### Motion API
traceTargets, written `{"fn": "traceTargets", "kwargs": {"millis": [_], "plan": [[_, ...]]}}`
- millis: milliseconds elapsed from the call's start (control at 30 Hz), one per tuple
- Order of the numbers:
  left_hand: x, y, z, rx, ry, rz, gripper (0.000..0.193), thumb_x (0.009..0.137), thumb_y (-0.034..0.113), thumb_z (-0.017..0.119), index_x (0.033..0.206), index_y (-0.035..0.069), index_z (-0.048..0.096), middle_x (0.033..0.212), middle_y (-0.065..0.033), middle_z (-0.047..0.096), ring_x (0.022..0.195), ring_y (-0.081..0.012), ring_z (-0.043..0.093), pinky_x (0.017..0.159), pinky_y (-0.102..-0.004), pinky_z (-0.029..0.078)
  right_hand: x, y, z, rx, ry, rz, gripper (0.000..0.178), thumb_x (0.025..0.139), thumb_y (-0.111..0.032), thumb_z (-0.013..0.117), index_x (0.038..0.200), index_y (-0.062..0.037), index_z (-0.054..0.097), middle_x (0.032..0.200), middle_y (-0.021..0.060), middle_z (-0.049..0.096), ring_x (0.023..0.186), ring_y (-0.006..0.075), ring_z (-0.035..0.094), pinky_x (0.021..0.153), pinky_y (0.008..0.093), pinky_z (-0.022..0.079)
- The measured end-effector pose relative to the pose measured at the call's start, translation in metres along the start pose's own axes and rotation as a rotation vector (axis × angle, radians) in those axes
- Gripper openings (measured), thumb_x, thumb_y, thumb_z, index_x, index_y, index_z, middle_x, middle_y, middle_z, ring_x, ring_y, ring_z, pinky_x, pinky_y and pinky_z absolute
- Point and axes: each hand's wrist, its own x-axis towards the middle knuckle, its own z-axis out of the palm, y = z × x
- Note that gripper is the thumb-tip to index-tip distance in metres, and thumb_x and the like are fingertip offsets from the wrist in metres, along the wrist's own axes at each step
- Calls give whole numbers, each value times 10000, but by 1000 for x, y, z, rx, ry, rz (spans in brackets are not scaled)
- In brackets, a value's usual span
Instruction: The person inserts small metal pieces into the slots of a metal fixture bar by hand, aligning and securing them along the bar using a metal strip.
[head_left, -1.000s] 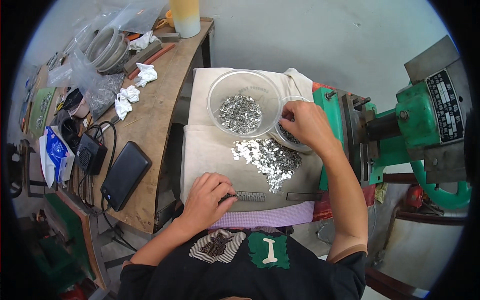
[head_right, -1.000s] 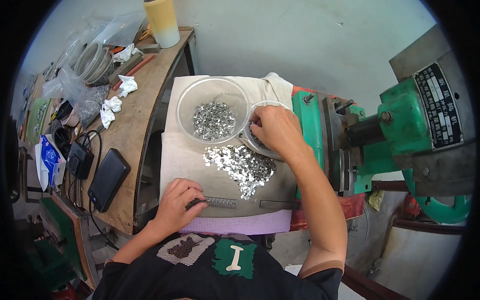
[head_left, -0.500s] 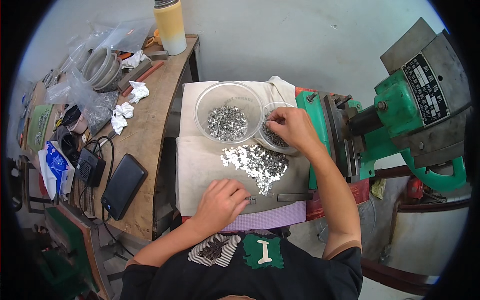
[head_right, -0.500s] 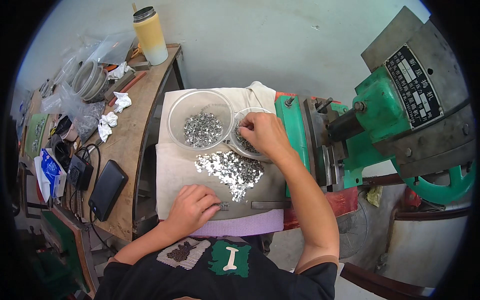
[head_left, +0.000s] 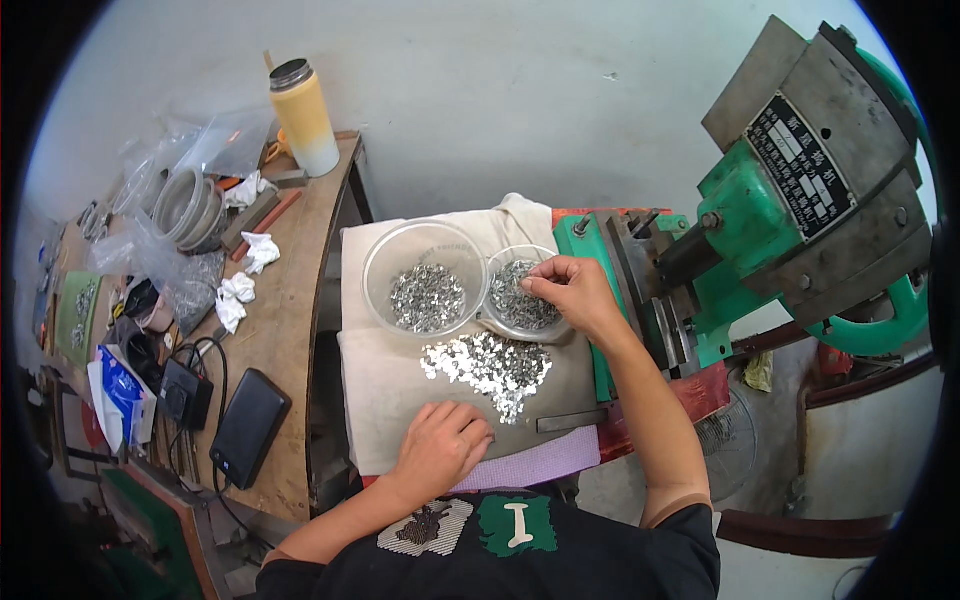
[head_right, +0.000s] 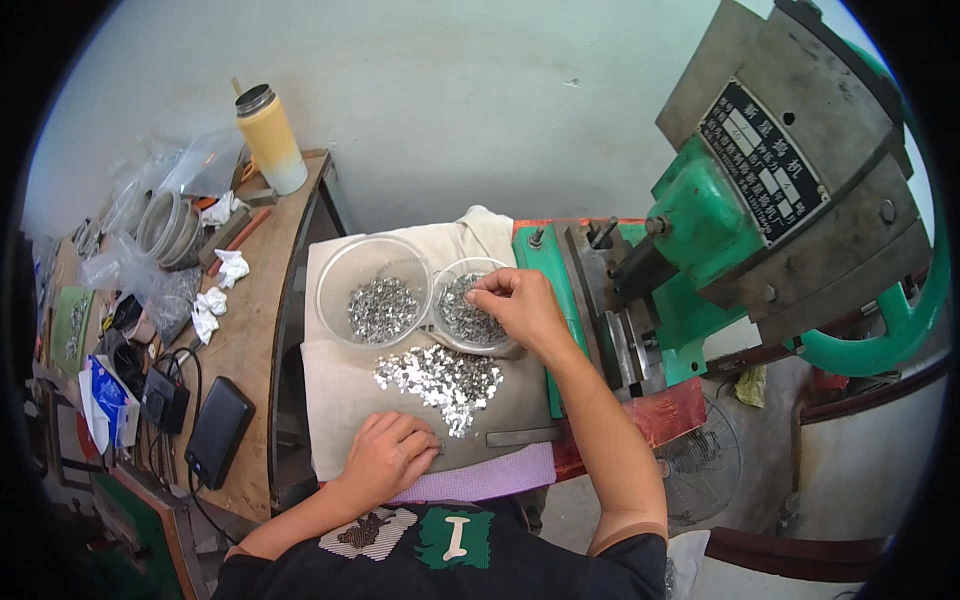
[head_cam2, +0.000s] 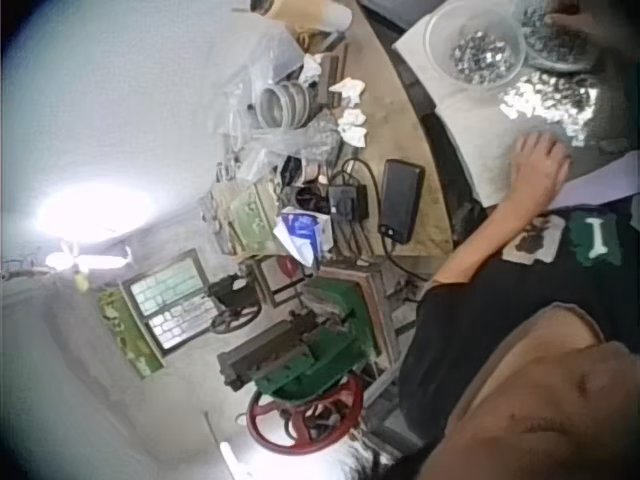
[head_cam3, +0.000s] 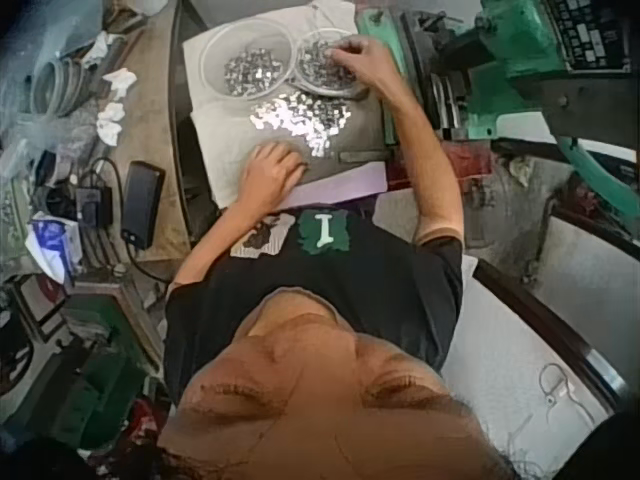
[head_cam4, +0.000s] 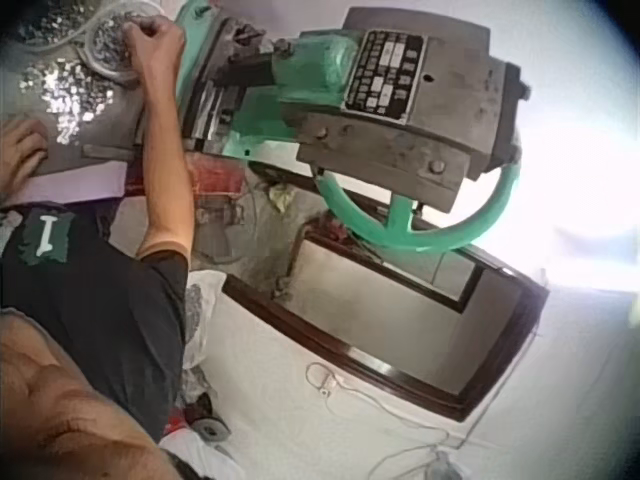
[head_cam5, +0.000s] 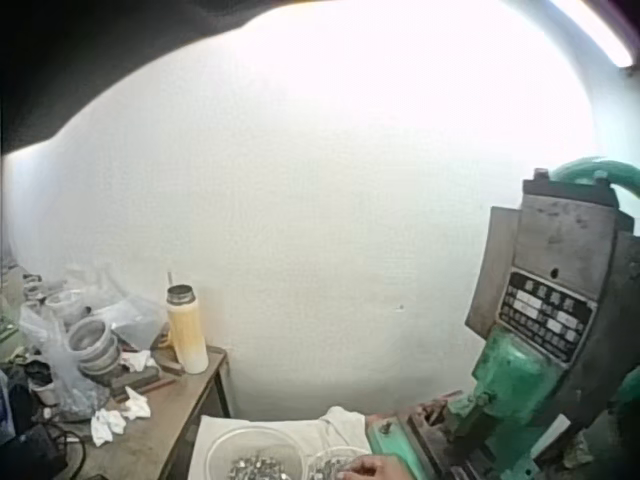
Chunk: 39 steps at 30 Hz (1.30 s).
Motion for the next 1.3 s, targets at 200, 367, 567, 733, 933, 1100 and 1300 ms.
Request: {"fn": "traceTargets", "kwargs": {"millis": [200,367,567,733,933,1100,1300], "plan": [[32,6,-32,-178,140,-50,128,791,82,741,888,56,661,943,-64,649,855,-274,642,741,-391,491,-9,-4,-6,440,7,163,103,867,-114,770,906,-36,717,766,-19,668,608,25,510,543,195,385],[85,6,-47,-257,263,-19,207,829,78,725,1002,16,630,952,-130,670,836,-342,665,735,-429,531,-15,-5,-8,532,-16,192,124,887,-150,756,907,-37,708,757,-25,650,572,31,461,518,186,345],[138,-16,-19,-276,244,-163,305,850,106,742,1099,-19,618,994,-184,709,893,-300,721,767,-367,564,-22,-9,-1,764,-53,234,137,901,-153,741,952,-35,693,768,-47,619,612,26,472,523,184,357],[148,-14,-14,-347,286,-231,219,853,118,726,1016,-14,664,887,-197,717,848,-332,725,725,-396,567,-28,-6,2,863,-25,232,142,934,-170,704,982,-44,659,775,-55,578,650,31,490,531,182,386],[153,-23,-10,-372,290,-179,118,834,98,661,872,-10,688,853,-213,692,804,-398,680,708,-456,535,-31,-3,8,855,20,258,137,954,-173,679,994,-44,657,822,-24,639,657,31,534,535,180,450],[158,-28,-9,-335,291,-158,111,820,91,639,792,-17,631,815,-205,666,800,-411,662,703,-481,519,-32,-2,12,757,56,230,172,982,-191,642,1009,-27,689,766,-24,637,613,36,557,518,193,517],[162,-30,-5,-297,279,-154,106,790,92,642,800,-11,617,831,-193,658,821,-399,651,733,-484,514,-35,-6,13,639,15,227,253,1013,-236,594,1110,-18,675,765,-35,620,613,37,559,512,196,528]]}}
